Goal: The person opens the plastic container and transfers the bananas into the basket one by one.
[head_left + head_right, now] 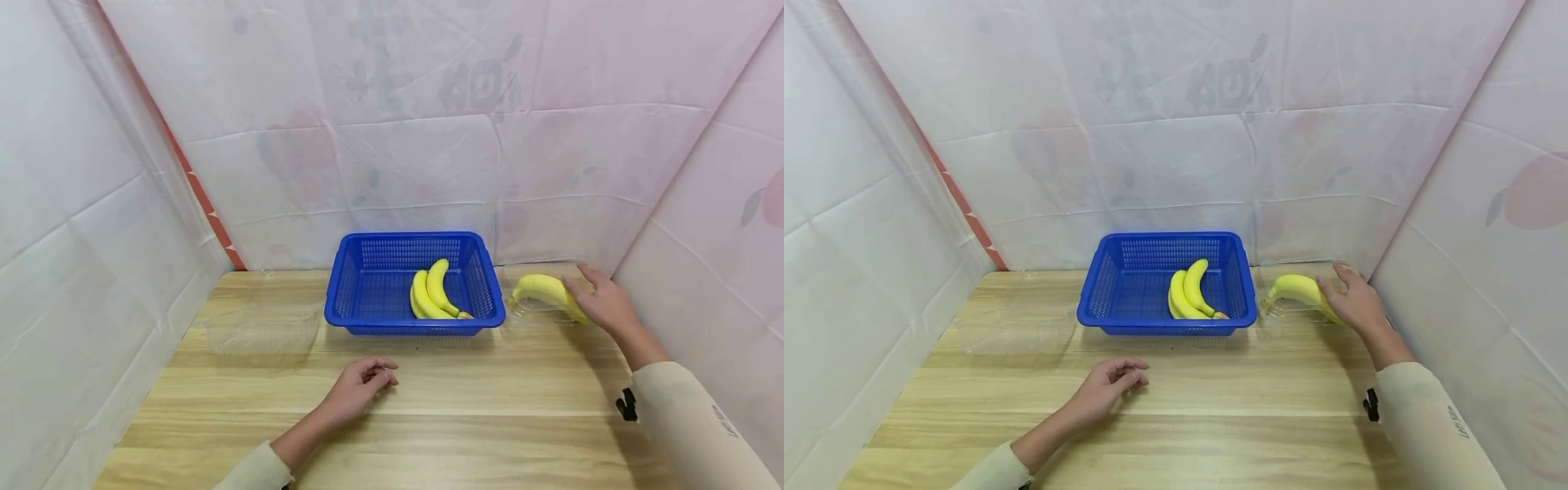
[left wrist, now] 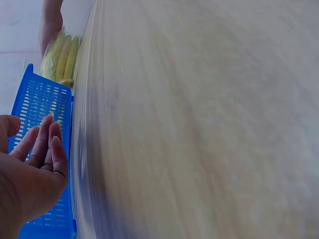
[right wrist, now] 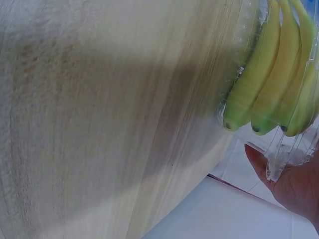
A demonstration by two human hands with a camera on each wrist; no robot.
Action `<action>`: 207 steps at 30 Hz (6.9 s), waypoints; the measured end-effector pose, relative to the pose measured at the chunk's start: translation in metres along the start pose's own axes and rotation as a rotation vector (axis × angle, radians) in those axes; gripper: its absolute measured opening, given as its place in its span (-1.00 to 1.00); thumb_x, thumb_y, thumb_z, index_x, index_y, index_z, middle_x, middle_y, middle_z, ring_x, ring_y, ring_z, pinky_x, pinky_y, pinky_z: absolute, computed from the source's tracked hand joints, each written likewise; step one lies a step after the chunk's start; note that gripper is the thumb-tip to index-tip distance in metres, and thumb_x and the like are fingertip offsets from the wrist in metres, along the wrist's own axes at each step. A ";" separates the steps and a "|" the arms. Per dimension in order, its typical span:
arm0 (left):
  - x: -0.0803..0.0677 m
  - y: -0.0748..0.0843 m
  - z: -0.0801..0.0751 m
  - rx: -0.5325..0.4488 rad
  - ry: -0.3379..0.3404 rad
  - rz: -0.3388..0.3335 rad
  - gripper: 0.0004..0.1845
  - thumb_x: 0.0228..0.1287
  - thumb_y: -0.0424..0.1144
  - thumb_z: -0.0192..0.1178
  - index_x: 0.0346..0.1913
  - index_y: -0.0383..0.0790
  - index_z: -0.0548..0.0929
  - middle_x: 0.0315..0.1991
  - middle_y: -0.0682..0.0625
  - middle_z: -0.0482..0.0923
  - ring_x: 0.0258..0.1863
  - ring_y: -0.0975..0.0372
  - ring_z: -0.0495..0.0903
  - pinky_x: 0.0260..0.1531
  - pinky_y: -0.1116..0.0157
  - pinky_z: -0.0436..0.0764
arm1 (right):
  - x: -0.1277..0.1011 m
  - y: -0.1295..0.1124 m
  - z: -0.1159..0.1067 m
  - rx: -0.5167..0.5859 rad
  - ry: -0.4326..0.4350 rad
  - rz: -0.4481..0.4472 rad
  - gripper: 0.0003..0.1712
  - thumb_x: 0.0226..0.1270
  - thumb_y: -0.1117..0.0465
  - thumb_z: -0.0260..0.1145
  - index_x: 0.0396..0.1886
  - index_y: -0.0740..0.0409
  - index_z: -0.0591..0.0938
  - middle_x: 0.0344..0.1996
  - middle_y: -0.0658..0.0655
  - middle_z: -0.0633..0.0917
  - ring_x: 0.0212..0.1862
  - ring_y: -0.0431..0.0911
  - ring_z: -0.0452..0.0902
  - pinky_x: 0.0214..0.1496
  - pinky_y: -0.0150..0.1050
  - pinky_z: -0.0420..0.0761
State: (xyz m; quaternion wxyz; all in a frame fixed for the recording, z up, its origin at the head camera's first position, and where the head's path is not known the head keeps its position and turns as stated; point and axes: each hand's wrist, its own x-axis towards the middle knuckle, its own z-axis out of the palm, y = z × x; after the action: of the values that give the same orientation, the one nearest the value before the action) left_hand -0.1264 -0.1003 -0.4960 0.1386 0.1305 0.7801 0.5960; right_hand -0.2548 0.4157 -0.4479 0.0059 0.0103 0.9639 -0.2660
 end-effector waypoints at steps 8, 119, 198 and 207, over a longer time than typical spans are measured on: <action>0.009 0.003 0.015 0.005 -0.001 0.013 -0.71 0.61 -0.32 0.17 0.19 -0.42 0.69 -0.09 -0.30 0.81 -0.10 0.10 0.76 -0.12 0.46 0.66 | -0.005 -0.001 -0.001 0.002 -0.015 0.003 -0.01 0.70 -0.38 -0.19 0.76 0.19 -0.06 0.64 0.62 0.01 0.39 0.70 0.26 0.37 0.67 0.23; 0.033 0.075 0.163 -0.026 0.053 -0.093 -0.46 0.49 -0.03 0.30 0.41 -0.11 0.48 0.17 0.05 0.67 0.21 0.34 0.59 0.24 0.31 0.61 | -0.147 -0.055 0.039 0.005 0.042 -0.013 -0.07 0.58 -0.28 0.22 0.67 0.20 0.28 0.46 0.71 0.32 0.23 0.61 0.56 0.03 0.62 0.48; 0.040 0.069 0.083 1.233 -0.194 0.512 0.10 0.35 0.69 -0.19 0.73 0.06 0.13 0.77 -0.07 0.01 0.77 0.06 0.03 0.72 0.06 0.19 | -0.161 -0.064 0.083 0.498 -0.444 -0.251 0.48 0.33 0.14 0.56 0.76 -0.26 -0.43 0.71 0.51 -0.31 0.64 0.51 -0.34 0.35 -0.74 -0.01; 0.040 0.067 0.092 1.275 -0.176 0.483 0.07 0.37 0.68 -0.29 0.75 0.10 0.08 0.76 -0.09 0.06 0.75 0.08 0.10 0.69 0.11 0.24 | -0.163 -0.064 0.081 0.377 -0.470 -0.209 0.41 0.40 -0.01 0.51 0.74 -0.43 -0.43 0.75 0.41 -0.21 0.66 -0.20 -0.15 0.42 -0.56 0.25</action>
State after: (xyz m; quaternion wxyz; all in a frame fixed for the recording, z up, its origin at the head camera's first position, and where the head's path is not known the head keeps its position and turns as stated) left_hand -0.1270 0.0134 -0.4568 -0.0393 0.4049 0.9132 0.0219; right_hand -0.0925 0.3165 -0.4814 0.1988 -0.1498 0.8658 -0.4341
